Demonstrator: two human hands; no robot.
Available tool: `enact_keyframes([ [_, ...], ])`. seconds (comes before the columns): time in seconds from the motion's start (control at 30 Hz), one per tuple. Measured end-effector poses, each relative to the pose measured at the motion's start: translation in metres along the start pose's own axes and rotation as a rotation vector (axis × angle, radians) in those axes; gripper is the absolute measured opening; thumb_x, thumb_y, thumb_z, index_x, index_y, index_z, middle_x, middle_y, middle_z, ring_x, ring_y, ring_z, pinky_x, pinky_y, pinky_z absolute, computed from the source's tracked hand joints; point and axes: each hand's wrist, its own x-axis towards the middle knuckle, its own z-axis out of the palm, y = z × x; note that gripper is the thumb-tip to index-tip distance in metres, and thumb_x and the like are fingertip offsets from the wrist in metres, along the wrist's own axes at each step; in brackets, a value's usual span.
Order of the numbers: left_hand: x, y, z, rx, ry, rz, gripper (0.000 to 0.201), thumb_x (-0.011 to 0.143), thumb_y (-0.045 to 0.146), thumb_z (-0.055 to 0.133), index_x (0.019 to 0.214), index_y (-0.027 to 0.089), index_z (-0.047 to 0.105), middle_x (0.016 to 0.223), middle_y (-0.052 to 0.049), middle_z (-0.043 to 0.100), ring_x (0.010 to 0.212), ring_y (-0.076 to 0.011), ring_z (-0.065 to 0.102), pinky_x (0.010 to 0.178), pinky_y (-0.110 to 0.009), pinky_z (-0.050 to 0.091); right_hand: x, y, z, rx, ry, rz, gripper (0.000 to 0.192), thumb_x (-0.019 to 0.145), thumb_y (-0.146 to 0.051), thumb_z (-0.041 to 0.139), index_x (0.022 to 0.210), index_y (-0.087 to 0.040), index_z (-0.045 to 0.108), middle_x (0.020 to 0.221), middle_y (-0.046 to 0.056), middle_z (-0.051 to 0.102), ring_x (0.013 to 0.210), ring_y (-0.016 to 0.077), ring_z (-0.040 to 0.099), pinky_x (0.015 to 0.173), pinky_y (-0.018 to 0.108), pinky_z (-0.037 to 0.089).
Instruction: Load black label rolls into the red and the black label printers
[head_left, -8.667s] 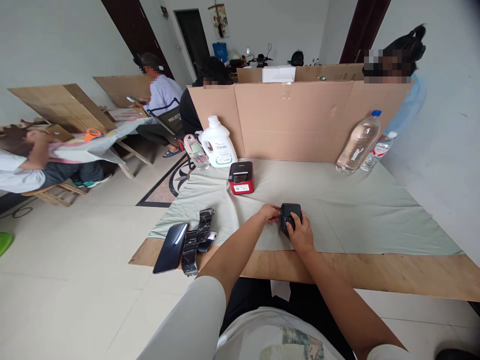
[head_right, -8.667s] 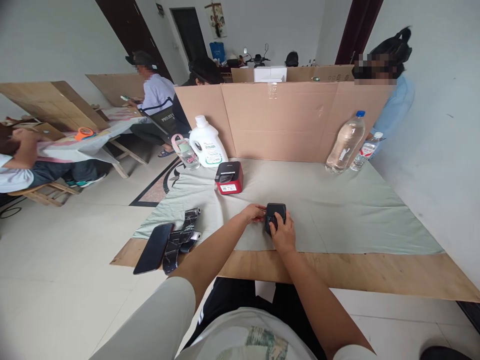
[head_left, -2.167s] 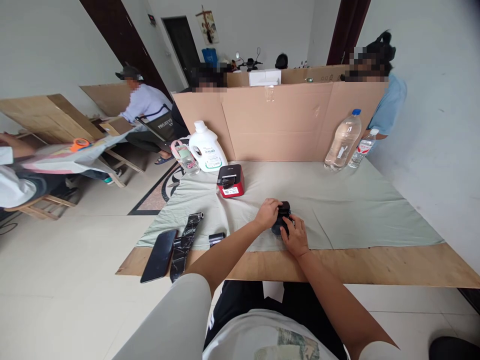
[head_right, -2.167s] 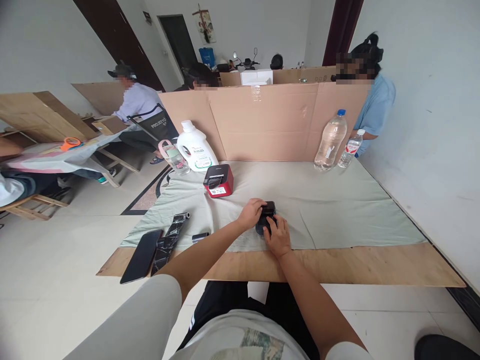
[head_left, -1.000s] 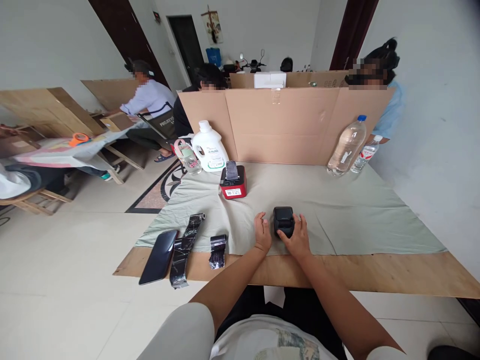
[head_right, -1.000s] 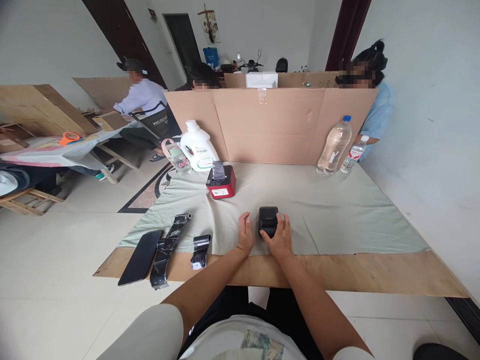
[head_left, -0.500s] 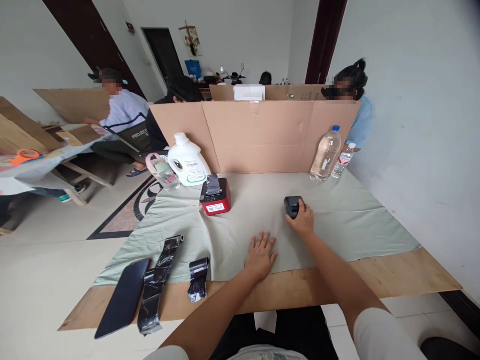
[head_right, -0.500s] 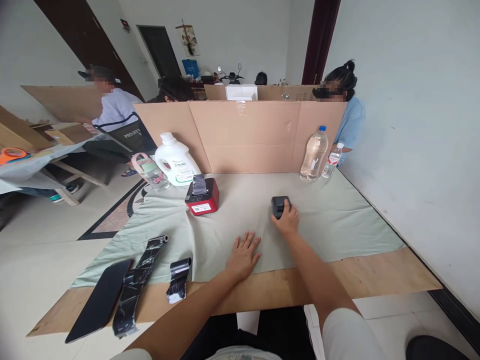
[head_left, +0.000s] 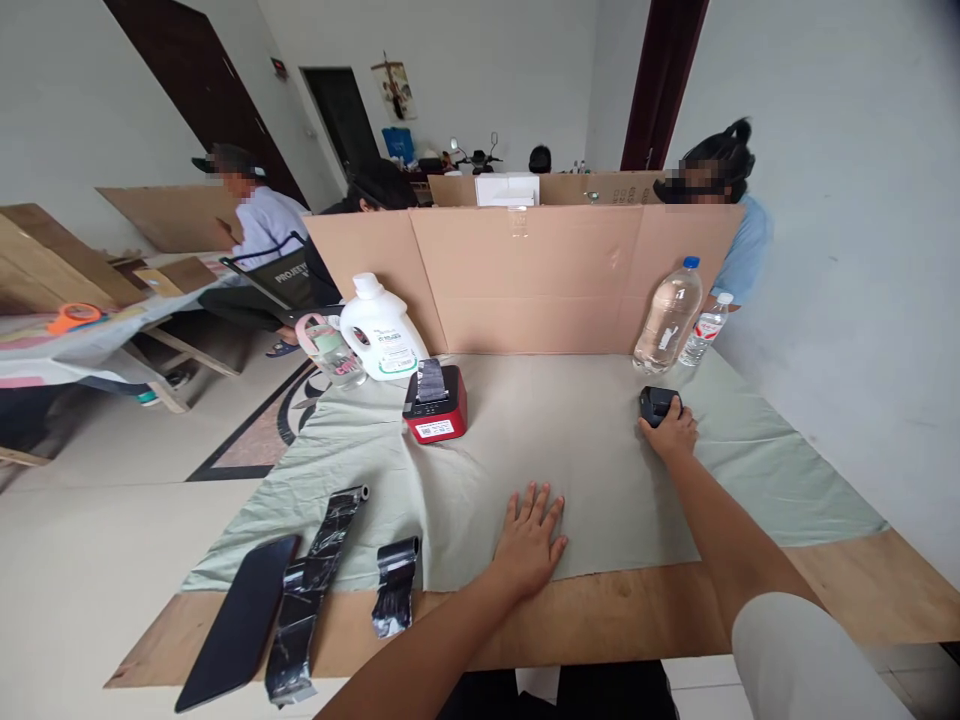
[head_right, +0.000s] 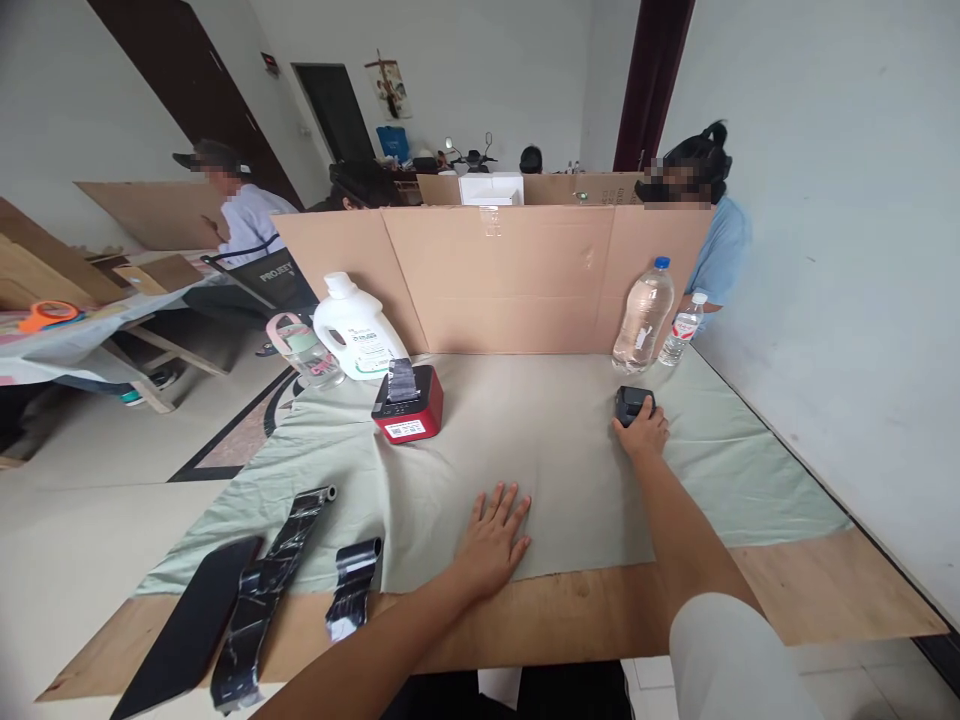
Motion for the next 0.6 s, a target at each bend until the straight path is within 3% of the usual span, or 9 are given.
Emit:
enact_keyframes([
  [0.13, -0.009, -0.002, 0.000, -0.146, 0.024, 0.056, 0.060, 0.092, 0.052, 0.036, 0.146, 0.028, 0.030, 0.157, -0.006, 0.018, 0.145, -0.0303, 0.007, 0.114, -0.056, 0.007, -0.015, -0.032, -0.002, 0.046, 0.180, -0.229, 0.083, 0.079, -0.055, 0.052, 0.143, -0.009, 0.025, 0.148, 0.025, 0.021, 0.136, 0.0385, 0.018, 0.105, 0.055, 0.023],
  [0.2, -0.005, -0.017, -0.005, -0.287, 0.102, 0.023, 0.053, 0.091, 0.047, 0.041, 0.139, 0.026, 0.041, 0.152, -0.007, 0.031, 0.141, -0.0273, 0.022, 0.115, -0.051, 0.017, -0.029, -0.065, 0.002, 0.132, 0.140, -0.417, 0.072, 0.083, -0.050, 0.048, 0.140, -0.009, 0.031, 0.149, 0.023, 0.025, 0.137, 0.0354, 0.020, 0.106, 0.054, 0.024],
  [0.27, 0.006, -0.047, -0.019, -0.437, 0.318, -0.134, 0.044, 0.091, 0.040, 0.041, 0.131, 0.022, 0.049, 0.142, -0.010, 0.044, 0.134, -0.0242, 0.037, 0.112, -0.045, 0.027, -0.046, -0.105, 0.010, 0.244, 0.022, -0.580, 0.064, 0.084, -0.046, 0.046, 0.138, -0.012, 0.037, 0.146, 0.021, 0.032, 0.136, 0.0328, 0.027, 0.106, 0.052, 0.027],
  [0.33, 0.020, -0.091, -0.042, -0.529, 0.662, -0.347, 0.040, 0.091, 0.036, 0.041, 0.125, 0.019, 0.050, 0.133, -0.013, 0.050, 0.129, -0.0256, 0.040, 0.110, -0.047, 0.028, -0.068, -0.148, 0.022, 0.369, -0.126, -0.685, 0.061, 0.083, -0.044, 0.047, 0.137, -0.015, 0.040, 0.143, 0.019, 0.039, 0.134, 0.0304, 0.033, 0.105, 0.051, 0.031],
  [0.43, 0.038, -0.165, -0.081, -0.659, 1.027, -0.616, 0.039, 0.089, 0.035, 0.045, 0.124, 0.017, 0.047, 0.133, -0.015, 0.046, 0.132, -0.0268, 0.035, 0.112, -0.046, 0.023, -0.103, -0.209, 0.037, 0.546, -0.358, -0.695, 0.062, 0.080, -0.043, 0.053, 0.137, -0.020, 0.041, 0.141, 0.015, 0.045, 0.132, 0.0273, 0.039, 0.105, 0.047, 0.036],
  [0.53, 0.049, -0.220, -0.109, -0.989, 1.023, -0.807, 0.041, 0.091, 0.038, 0.045, 0.126, 0.017, 0.045, 0.135, -0.014, 0.047, 0.133, -0.0248, 0.036, 0.112, -0.041, 0.025, -0.133, -0.258, 0.046, 0.730, -0.559, -0.616, 0.069, 0.079, -0.047, 0.057, 0.140, -0.021, 0.038, 0.144, 0.012, 0.042, 0.133, 0.0263, 0.040, 0.104, 0.044, 0.039],
  [0.6, 0.054, -0.237, -0.117, -1.228, 0.935, -0.821, 0.039, 0.093, 0.040, 0.043, 0.124, 0.017, 0.048, 0.131, -0.013, 0.052, 0.128, -0.0242, 0.043, 0.109, -0.040, 0.031, -0.148, -0.283, 0.048, 0.847, -0.670, -0.545, 0.075, 0.076, -0.051, 0.061, 0.141, -0.021, 0.037, 0.144, 0.011, 0.043, 0.131, 0.0279, 0.042, 0.102, 0.045, 0.040],
])
